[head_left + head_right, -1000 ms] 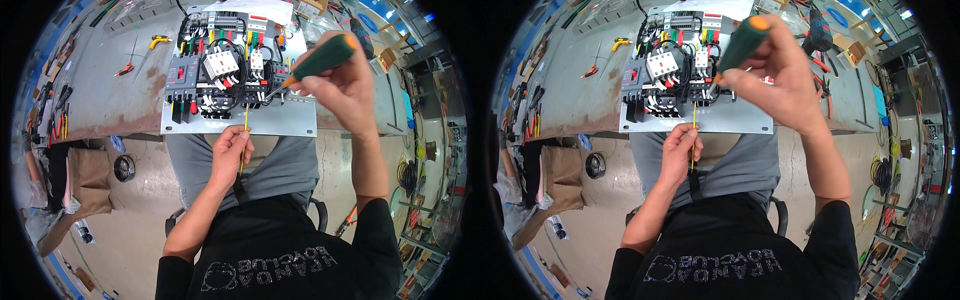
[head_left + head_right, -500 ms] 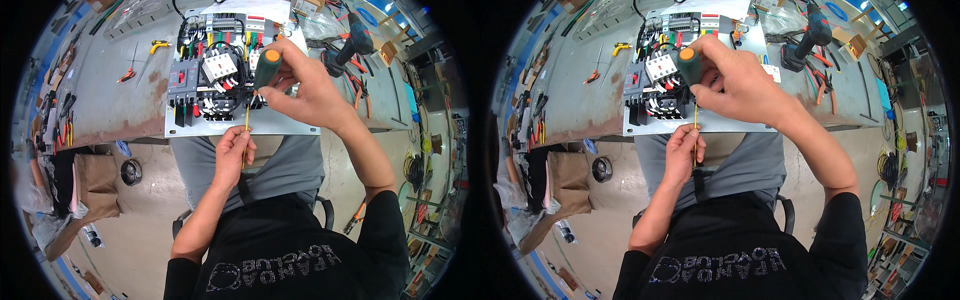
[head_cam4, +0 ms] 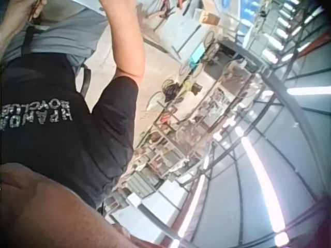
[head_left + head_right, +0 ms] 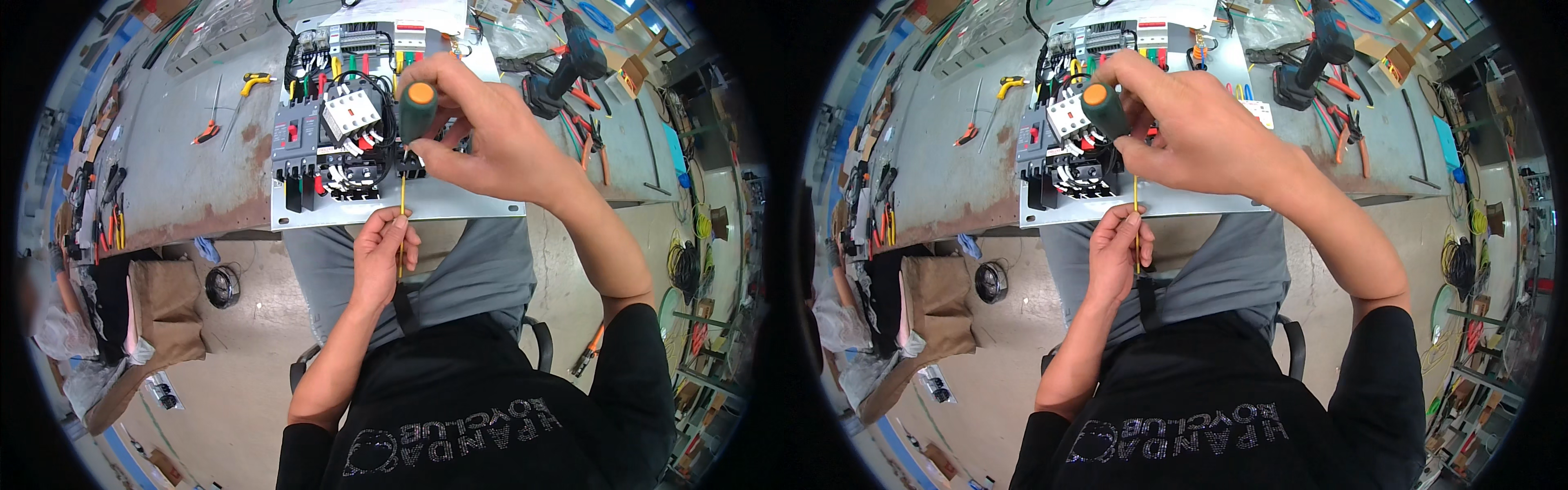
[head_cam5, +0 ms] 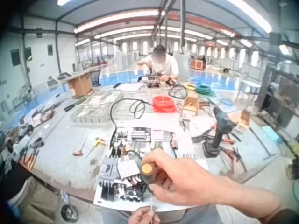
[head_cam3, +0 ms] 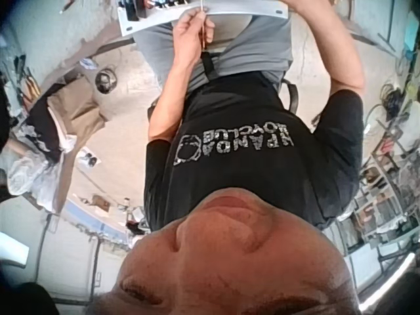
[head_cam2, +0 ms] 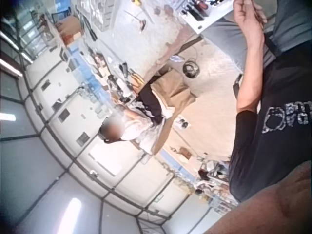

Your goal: The person assembles an electrical control panel by connecting multicolored wires to terminal blocks and contactors. They use a screwdriver to tighten connections and pliers to strip wire ends, organizing the wiring throughout the process.

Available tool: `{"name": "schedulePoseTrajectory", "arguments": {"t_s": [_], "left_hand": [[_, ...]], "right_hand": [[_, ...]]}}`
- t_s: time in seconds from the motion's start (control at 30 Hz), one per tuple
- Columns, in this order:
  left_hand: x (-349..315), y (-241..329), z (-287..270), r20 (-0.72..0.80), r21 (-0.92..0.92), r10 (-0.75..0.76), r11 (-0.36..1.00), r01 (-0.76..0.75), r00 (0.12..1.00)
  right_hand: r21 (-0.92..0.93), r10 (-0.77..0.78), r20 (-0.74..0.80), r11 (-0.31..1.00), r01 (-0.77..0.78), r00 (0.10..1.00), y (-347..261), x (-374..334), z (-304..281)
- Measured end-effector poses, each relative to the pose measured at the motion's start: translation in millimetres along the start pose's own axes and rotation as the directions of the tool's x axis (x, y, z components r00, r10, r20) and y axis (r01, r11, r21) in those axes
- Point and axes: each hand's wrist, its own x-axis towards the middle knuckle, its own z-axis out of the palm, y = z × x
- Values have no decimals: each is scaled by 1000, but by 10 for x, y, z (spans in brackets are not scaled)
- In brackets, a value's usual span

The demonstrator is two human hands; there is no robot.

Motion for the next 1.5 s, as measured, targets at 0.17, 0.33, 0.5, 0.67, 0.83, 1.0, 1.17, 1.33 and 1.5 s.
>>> {"name": "schedulePoseTrajectory", "arguments": {"t_s": [0.17, 0.33, 0.5, 0.67, 0.83, 1.0, 1.17, 1.33, 1.5], "left_hand": [[0, -3, -2, -8, 3, 4, 1000, -4, 1000], [3, -14, -9, 15, -16, 13, 1000, -13, 1000], [-3, -21, -10, 18, -12, 15, 1000, -14, 1000], [-4, -15, -2, 27, -18, 18, 1000, -18, 999], [-6, 6, 24, 10, -17, 15, 1000, -15, 1000], [-3, -17, 11, 0, -14, 17, 1000, -17, 1000], [-19, -2, 32, -3, -43, -5, 999, 5, 1000], [-40, -8, 51, -6, -57, 10, 998, -11, 1000], [-32, -30, 28, -11, -69, 29, 997, -30, 1000]], "right_hand": [[45, 13, -37, 999, -12, 999, -9, 18, 31], [55, 0, -1, 998, 0, 1000, 20, -24, -5], [20, -51, 111, 999, 49, 993, 11, -7, -74], [17, 2, 216, 1000, -5, 976, -109, 55, -194], [50, 128, 273, 988, -147, 954, -207, 174, -236], [112, 175, 280, 971, -213, 944, -229, 164, -186], [-173, 145, 170, 978, -115, 975, -395, 244, -142], [-302, 92, 288, 953, -1, 953, -539, 348, -74], [-280, -19, 265, 955, 96, 964, -450, 351, -143]]}}
